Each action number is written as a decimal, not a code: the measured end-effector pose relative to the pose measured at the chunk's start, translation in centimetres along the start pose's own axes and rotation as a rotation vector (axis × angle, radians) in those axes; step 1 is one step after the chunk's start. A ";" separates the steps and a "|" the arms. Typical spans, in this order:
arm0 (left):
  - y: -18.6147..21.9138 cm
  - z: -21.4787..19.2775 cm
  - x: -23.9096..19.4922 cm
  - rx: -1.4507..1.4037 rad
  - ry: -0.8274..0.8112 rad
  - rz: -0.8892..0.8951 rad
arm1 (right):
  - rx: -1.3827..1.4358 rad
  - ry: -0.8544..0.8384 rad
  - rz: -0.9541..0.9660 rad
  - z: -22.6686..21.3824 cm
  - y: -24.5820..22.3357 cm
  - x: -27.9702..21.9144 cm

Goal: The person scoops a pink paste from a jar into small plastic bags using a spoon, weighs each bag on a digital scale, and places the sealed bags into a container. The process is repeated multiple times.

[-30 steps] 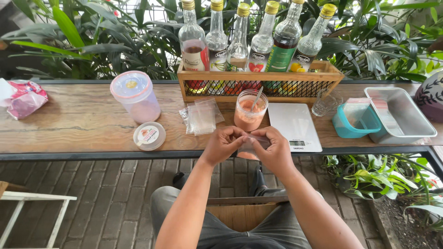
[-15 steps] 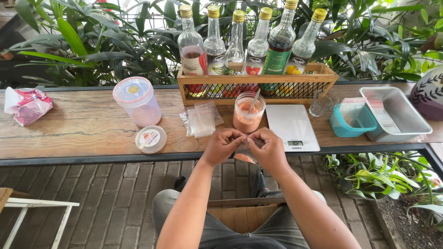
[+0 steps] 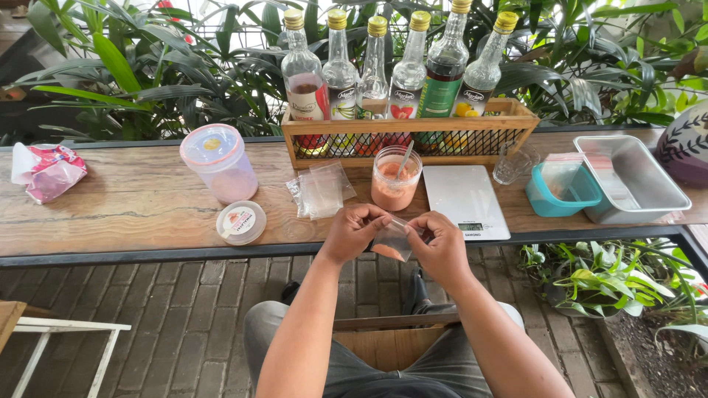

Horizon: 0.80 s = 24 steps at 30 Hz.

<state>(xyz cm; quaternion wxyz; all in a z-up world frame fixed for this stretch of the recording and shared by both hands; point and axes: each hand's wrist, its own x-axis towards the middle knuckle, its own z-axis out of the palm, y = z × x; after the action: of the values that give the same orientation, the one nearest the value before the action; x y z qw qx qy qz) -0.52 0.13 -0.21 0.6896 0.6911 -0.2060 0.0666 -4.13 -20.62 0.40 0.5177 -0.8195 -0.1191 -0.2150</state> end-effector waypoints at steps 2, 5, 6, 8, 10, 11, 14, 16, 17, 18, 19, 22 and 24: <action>-0.2 0.0 0.1 -0.007 0.001 -0.005 | -0.008 0.014 -0.010 -0.8 -0.1 -0.4; -0.4 -0.2 0.1 0.008 0.001 -0.009 | -0.027 0.033 -0.032 -1.6 0.3 -1.2; -0.4 -0.2 0.2 0.028 0.000 -0.003 | -0.042 0.040 -0.047 -1.9 0.5 -1.4; -0.7 0.0 0.1 0.039 0.000 -0.011 | -0.047 0.045 -0.059 -1.9 0.7 -1.8; -1.0 0.1 0.2 0.052 -0.008 -0.022 | -0.052 0.057 -0.065 -2.0 0.9 -2.0; -1.1 0.1 0.2 0.063 -0.013 -0.013 | -0.047 0.052 -0.068 -2.0 0.9 -1.9; -0.5 -0.2 0.7 0.010 -0.038 -0.009 | -0.054 0.043 -0.083 -1.6 1.4 -1.3; -0.1 -0.3 0.3 -0.059 -0.054 -0.029 | -0.067 0.028 -0.084 -1.2 1.4 -1.3; -0.2 -0.4 0.4 -0.067 -0.090 -0.033 | -0.049 -0.019 -0.059 -0.9 1.3 -1.1; -0.2 -0.4 0.5 -0.075 -0.127 -0.037 | -0.031 -0.065 -0.033 -0.8 1.1 -1.0; -0.3 -0.5 0.4 -0.081 -0.143 -0.038 | -0.039 -0.052 -0.025 -1.2 0.5 -0.9; -0.4 -0.9 1.0 -0.040 -0.202 -0.017 | -0.014 -0.079 0.018 -3.6 -0.6 0.2; -0.1 -1.1 0.9 -0.029 -0.251 -0.026 | -0.003 -0.081 0.079 -6.4 -0.2 0.9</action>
<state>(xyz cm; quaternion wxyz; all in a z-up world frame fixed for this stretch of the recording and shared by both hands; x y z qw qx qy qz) 0.58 1.05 0.07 0.6689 0.6867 -0.2827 -0.0325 -4.94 -26.32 3.37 0.5193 -0.8324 -0.1073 -0.1611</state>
